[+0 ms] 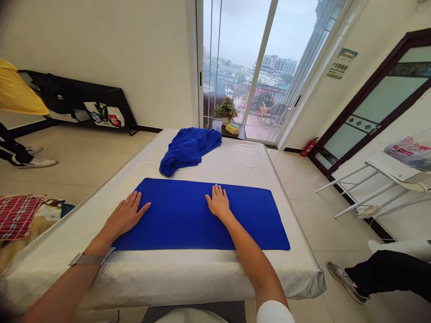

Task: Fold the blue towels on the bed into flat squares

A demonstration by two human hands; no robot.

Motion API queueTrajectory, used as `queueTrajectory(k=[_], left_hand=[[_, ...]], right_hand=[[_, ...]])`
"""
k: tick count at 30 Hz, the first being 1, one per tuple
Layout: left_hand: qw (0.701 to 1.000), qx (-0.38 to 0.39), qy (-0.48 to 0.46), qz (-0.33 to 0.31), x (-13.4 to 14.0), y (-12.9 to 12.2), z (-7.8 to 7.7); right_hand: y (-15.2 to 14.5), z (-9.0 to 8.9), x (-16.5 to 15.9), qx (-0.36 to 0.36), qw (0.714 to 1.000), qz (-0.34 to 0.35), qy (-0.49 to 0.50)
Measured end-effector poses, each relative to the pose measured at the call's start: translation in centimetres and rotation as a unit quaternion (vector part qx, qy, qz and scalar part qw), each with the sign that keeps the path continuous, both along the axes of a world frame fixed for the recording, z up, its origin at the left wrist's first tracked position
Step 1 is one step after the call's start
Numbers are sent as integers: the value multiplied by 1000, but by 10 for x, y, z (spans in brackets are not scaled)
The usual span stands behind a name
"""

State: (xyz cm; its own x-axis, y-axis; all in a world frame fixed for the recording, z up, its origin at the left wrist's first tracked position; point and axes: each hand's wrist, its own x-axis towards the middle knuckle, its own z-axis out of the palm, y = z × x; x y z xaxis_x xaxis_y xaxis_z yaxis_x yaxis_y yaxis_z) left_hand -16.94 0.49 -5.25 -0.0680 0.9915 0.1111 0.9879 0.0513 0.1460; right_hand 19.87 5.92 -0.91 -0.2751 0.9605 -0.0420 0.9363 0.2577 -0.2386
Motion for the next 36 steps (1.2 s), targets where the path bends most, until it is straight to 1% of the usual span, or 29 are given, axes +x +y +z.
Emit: queueTrajectory(k=[3, 5, 8, 10, 12, 14, 16, 17, 18, 20, 22, 23, 24, 25, 26, 28, 30, 33, 36], left_hand=[[1000, 3, 8, -5, -2, 2, -4], [1000, -1, 11, -5, -2, 2, -6], [1000, -9, 19, -4, -4, 2, -6], [999, -22, 24, -6, -7, 3, -3], [999, -41, 29, 0, -7, 6, 4], [998, -48, 36, 21, 3, 13, 15], [998, -34, 42, 23, 32, 24, 28], [999, -21, 42, 6, 53, 32, 35], [999, -11, 36, -35, 79, 39, 41], [989, 0, 5, -147, 138, 56, 47], [972, 6, -21, -235, 194, 70, 47], [964, 5, -27, -263, 217, 76, 45], [960, 2, -30, -278, 233, 81, 41], [957, -2, -32, -287, 243, 84, 37], [956, -6, -32, -290, 247, 87, 33], [958, -13, -31, -286, 238, 90, 26], [962, -20, -27, -271, 210, 90, 22], [974, -34, -12, -222, 150, 91, 23], [987, -48, 4, -151, 83, 90, 26]], right_hand=[[9, -6, 16, -5, 1000, -14, -1], [10, -8, 43, -3, 999, -30, -12], [10, -10, 106, 0, 996, -85, -40], [11, -13, 153, -3, 988, -144, -61], [11, -17, 193, 3, 978, -197, -73], [11, -22, 218, 12, 972, -223, -77], [10, -26, 227, 20, 970, -232, -77], [10, -27, 228, 22, 969, -233, -76], [10, -27, 227, 23, 969, -233, -74], [9, -27, 224, 22, 970, -232, -71], [9, -27, 222, 18, 970, -232, -70], [9, -27, 222, 18, 970, -232, -69], [9, -27, 223, 20, 970, -233, -69], [9, -27, 223, 21, 970, -234, -68], [9, -28, 224, 24, 970, -234, -68], [9, -29, 225, 28, 969, -234, -69], [10, -30, 226, 28, 970, -233, -71], [10, -30, 227, 28, 970, -231, -71], [10, -30, 225, 25, 969, -235, -70]])
